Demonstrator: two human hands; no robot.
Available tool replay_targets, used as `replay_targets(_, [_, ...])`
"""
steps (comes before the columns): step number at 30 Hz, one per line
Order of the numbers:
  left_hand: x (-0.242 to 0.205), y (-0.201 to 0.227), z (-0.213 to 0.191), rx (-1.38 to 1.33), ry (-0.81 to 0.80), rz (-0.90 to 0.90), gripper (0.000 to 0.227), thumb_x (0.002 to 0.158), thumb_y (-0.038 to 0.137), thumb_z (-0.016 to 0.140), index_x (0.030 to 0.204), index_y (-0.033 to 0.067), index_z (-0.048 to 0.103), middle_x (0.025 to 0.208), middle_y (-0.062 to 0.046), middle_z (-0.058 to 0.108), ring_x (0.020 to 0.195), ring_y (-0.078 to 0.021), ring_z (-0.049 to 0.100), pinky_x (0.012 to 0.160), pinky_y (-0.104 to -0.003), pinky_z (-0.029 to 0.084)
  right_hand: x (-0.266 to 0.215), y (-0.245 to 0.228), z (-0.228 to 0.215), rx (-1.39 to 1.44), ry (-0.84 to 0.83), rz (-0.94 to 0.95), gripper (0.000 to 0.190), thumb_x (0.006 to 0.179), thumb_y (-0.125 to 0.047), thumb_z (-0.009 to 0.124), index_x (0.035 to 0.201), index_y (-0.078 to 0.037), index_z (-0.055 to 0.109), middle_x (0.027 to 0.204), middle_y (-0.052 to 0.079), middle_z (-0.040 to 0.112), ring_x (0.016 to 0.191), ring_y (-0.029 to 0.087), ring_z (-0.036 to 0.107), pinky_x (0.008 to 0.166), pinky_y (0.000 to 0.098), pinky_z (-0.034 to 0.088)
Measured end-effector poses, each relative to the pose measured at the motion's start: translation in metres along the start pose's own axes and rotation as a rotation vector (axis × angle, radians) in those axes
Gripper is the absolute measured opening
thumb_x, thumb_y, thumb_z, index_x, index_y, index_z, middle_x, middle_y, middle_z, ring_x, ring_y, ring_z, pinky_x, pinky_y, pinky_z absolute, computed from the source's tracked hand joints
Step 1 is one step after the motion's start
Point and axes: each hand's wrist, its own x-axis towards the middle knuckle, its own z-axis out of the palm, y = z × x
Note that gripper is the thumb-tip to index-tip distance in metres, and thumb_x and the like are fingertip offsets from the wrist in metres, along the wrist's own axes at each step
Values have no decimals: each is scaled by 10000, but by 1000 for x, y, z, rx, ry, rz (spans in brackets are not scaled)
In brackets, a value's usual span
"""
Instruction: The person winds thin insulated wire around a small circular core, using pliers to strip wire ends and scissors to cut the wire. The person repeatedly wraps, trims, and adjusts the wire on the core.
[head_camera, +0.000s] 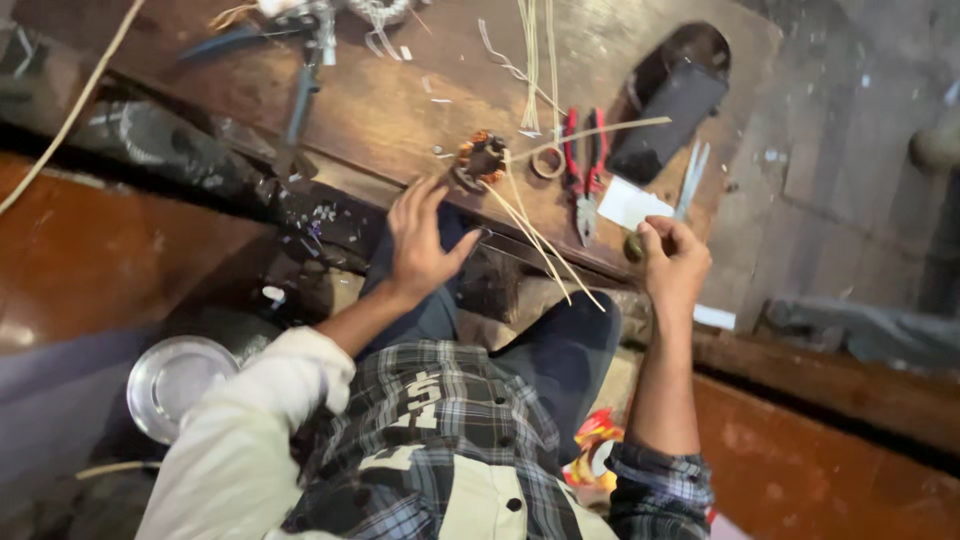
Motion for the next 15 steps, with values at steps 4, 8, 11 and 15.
replay_targets(4, [-45, 4, -7, -58, -57, -88, 529, 886, 239, 819, 1284, -21, 587, 1346, -227, 598, 1289, -408, 548, 1117, -494, 379, -16, 4, -7, -95, 87, 41, 150, 931, -108, 784, 1032, 1, 768, 861, 60, 750, 741, 83, 654, 714, 268, 529])
replay_targets(8, [-70, -4, -4, -211, -144, -192, 329, 877, 149, 794, 1135, 8, 645, 1082, -161, 714, 1028, -309, 692, 916, -400, 536, -24, 2, -11, -56, 190, -65, 148, 959, -93, 773, 1056, 18, 761, 914, 70, 744, 787, 81, 647, 736, 275, 527])
replay_targets(11, [-76, -16, 0, -340, -212, -346, 216, 909, 127, 783, 1047, 11, 664, 918, -109, 745, 835, -210, 745, 765, -332, 584, -45, 12, 1, 119, 141, 9, 142, 982, -105, 753, 1072, 4, 760, 892, 35, 727, 795, 70, 615, 726, 254, 504])
replay_targets(15, [-77, -19, 4, -332, -233, -376, 147, 922, 137, 768, 991, 28, 698, 876, -109, 744, 760, -209, 738, 709, -339, 579, -98, 35, 49, 339, -23, 71, 93, 997, -103, 716, 1029, -32, 768, 871, -34, 705, 787, 47, 593, 715, 217, 491])
